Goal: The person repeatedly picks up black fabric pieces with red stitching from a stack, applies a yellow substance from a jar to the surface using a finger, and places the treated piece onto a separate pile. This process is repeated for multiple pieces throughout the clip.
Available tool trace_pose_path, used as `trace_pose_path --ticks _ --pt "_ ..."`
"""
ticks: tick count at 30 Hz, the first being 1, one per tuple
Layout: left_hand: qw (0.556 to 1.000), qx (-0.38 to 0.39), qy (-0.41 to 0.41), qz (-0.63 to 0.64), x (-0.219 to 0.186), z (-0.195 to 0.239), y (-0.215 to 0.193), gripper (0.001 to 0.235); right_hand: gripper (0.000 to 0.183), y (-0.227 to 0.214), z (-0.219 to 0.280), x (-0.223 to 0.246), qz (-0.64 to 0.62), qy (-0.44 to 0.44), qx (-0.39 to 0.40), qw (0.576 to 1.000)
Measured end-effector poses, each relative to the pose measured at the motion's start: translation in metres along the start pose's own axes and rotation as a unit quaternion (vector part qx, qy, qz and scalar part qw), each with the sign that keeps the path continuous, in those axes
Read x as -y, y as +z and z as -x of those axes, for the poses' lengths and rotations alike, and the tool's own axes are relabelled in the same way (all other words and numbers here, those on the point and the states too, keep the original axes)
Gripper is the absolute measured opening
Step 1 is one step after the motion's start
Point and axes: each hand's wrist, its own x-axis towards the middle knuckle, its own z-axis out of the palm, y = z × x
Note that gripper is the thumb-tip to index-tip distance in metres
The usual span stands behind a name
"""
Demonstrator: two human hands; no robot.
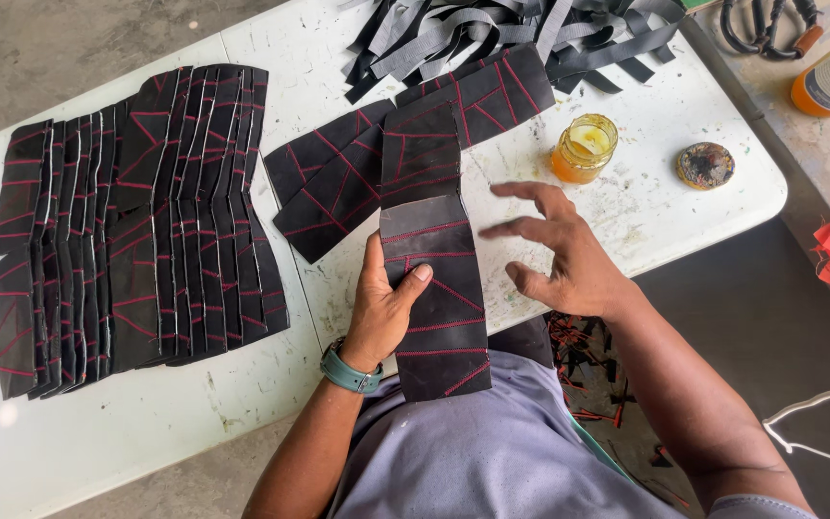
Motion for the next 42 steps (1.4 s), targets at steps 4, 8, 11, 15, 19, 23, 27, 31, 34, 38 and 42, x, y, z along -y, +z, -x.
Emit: trace_pose_path --ticks 4,8,11,15,19,23,27,31,34,38,42 --pt "1.000 -0.001 0.008 0.005 -0.005 -0.001 0.002 0.046 0.077 0.001 -0.008 0.003 0.035 -0.023 0.002 0.999" --pt "0.999 -0.016 0.023 0.025 -0.009 -0.003 -0.001 0.053 0.080 0.008 -0.006 0.011 0.093 -0.023 0.026 0.995" --pt "0.999 -0.032 0.001 0.034 -0.009 -0.004 -0.003 0.054 0.074 0.014 0.013 0.021 0.165 -0.056 0.006 0.985" --pt "0.998 -0.050 0.004 0.030 -0.010 -0.008 -0.007 0.056 0.062 0.016 0.043 0.036 0.183 -0.082 0.021 0.979" --pt "0.998 -0.062 0.020 0.015 -0.012 -0.011 -0.007 0.054 0.053 0.021 0.057 0.042 0.003 -0.030 -0.006 1.000" --pt "0.995 -0.078 0.013 0.066 -0.021 -0.011 -0.003 0.053 0.094 0.042 0.045 0.038 -0.275 0.202 0.009 0.940" --pt "0.947 -0.003 -0.072 0.314 -0.025 0.008 0.004 0.057 0.096 0.043 0.035 0.033 -0.309 0.171 -0.036 0.935" --pt "0.965 -0.017 -0.087 0.245 -0.017 0.020 0.012 0.053 0.086 0.029 0.034 0.027 -0.222 0.093 -0.039 0.970" --pt "0.967 -0.019 -0.083 0.241 -0.014 0.018 0.012 0.052 0.080 0.021 0.028 0.024 -0.161 0.018 -0.031 0.986" --pt "0.968 -0.014 -0.076 0.240 -0.017 0.016 0.011 0.052 0.078 0.019 0.022 0.024 -0.096 0.018 0.015 0.995" --pt "0.968 -0.023 -0.070 0.238 -0.018 0.013 0.010 0.052 0.072 0.020 0.027 0.028 0.011 0.000 0.021 1.000"
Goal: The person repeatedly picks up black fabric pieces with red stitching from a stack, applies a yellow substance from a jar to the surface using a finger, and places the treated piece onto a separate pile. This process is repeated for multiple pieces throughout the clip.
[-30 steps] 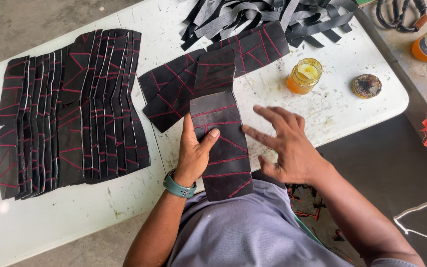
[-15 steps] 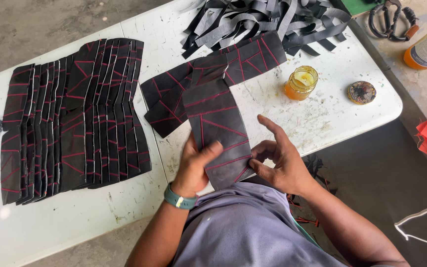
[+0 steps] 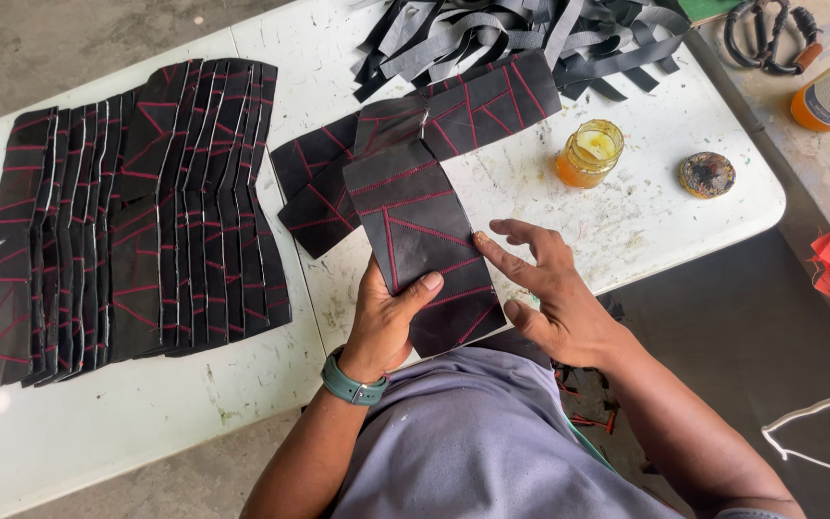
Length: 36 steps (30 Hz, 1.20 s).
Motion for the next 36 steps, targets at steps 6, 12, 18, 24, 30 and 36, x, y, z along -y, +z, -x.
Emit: trace_pose_path --ticks 6,12,18,24,30,36 --pt "0.999 0.000 0.041 -0.012 -0.005 -0.003 -0.002 0.049 0.068 -0.004 0.015 0.010 0.171 -0.031 -0.023 0.985" --pt "0.999 0.002 0.016 -0.035 -0.007 -0.007 0.003 0.050 0.068 -0.014 0.009 0.011 0.212 -0.058 -0.068 0.973" --pt "1.000 0.010 0.003 -0.008 -0.011 -0.007 0.004 0.051 0.066 -0.013 0.004 0.008 0.243 -0.079 -0.039 0.966" --pt "1.000 -0.022 0.005 -0.015 -0.016 -0.009 -0.004 0.052 0.060 -0.011 0.038 0.019 0.229 -0.115 -0.037 0.966" --pt "1.000 0.000 -0.014 0.001 -0.016 -0.008 -0.004 0.052 0.072 -0.014 0.029 0.001 -0.007 -0.118 -0.006 0.993" --pt "1.000 -0.007 -0.012 0.011 -0.017 -0.007 -0.010 0.052 0.078 0.003 0.029 -0.007 -0.076 -0.125 0.076 0.986"
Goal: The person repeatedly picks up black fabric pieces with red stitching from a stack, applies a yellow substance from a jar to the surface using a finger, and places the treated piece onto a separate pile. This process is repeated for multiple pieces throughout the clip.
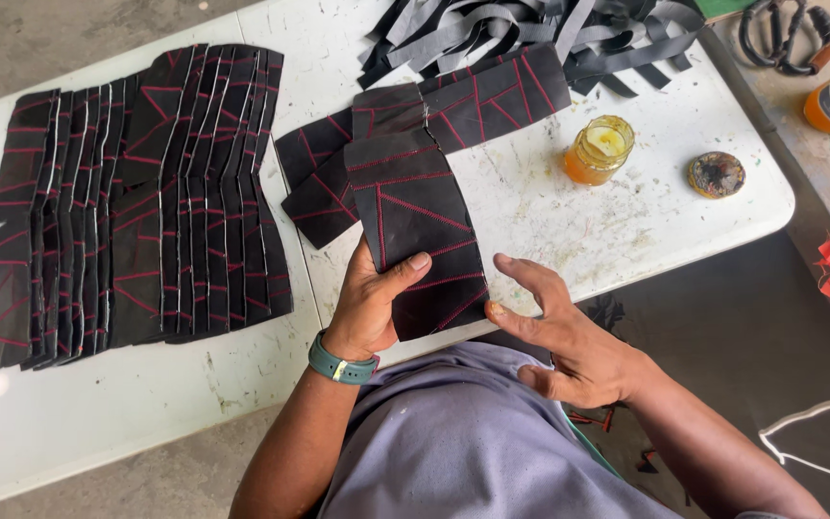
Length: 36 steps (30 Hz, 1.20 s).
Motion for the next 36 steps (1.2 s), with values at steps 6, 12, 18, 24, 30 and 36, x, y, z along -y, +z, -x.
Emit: trace_pose_path --ticks 6,12,18,24,30,36 --pt "0.999 0.019 -0.033 -0.003 -0.001 0.003 0.004 0.052 0.072 -0.006 0.000 -0.007 0.134 0.009 -0.051 0.990" --pt "0.999 0.011 -0.028 -0.012 0.003 0.003 -0.001 0.052 0.051 -0.008 0.005 0.011 0.222 -0.021 -0.082 0.971" --pt "0.999 0.037 0.012 -0.035 0.008 0.003 -0.002 0.053 0.042 -0.005 0.024 0.014 0.133 -0.002 -0.111 0.985" --pt "0.997 0.065 0.032 -0.036 -0.041 0.024 -0.005 0.054 0.053 -0.004 0.026 -0.002 0.092 0.070 -0.151 0.982" --pt "0.923 -0.082 0.178 -0.330 -0.197 0.110 -0.021 0.069 0.059 -0.009 0.029 -0.009 0.129 0.091 -0.187 0.970" --pt "0.854 -0.116 0.281 -0.423 -0.286 0.148 -0.049 0.052 0.062 -0.008 0.019 -0.007 0.137 0.095 -0.194 0.967"
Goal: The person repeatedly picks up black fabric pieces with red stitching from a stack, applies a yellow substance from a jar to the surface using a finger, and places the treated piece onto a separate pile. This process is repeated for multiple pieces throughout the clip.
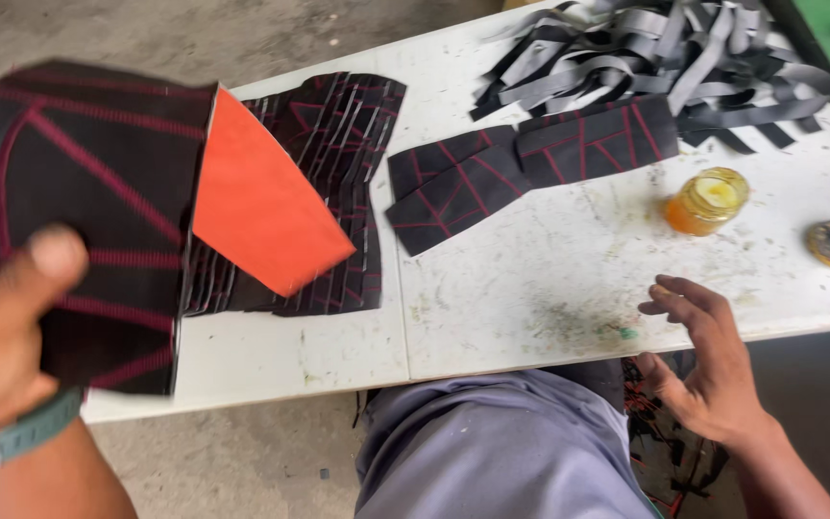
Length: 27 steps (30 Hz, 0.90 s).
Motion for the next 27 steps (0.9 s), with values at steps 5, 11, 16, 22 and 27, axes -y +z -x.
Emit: trace_pose_path --ticks 5,11,16,22,27 --pt "0.992 -0.045 0.031 0.115 0.068 -0.061 -0.025 0.036 0.065 0.005 -0.014 0.014 -0.002 -0.032 0.013 0.999" --pt "0.975 -0.042 0.045 0.213 0.162 -0.131 -0.042 0.036 0.067 0.005 -0.019 0.013 0.039 -0.047 0.023 0.998" --pt "0.965 -0.085 -0.165 0.184 0.239 -0.111 -0.028 0.038 0.070 0.001 -0.010 0.009 0.093 -0.019 0.035 0.995" --pt "0.926 -0.109 -0.329 0.149 0.279 -0.057 -0.036 0.048 0.071 -0.003 -0.008 0.005 0.106 -0.010 0.044 0.993" --pt "0.919 -0.087 -0.366 0.117 0.263 -0.023 -0.046 0.053 0.070 0.006 -0.009 0.004 0.091 -0.009 0.059 0.994"
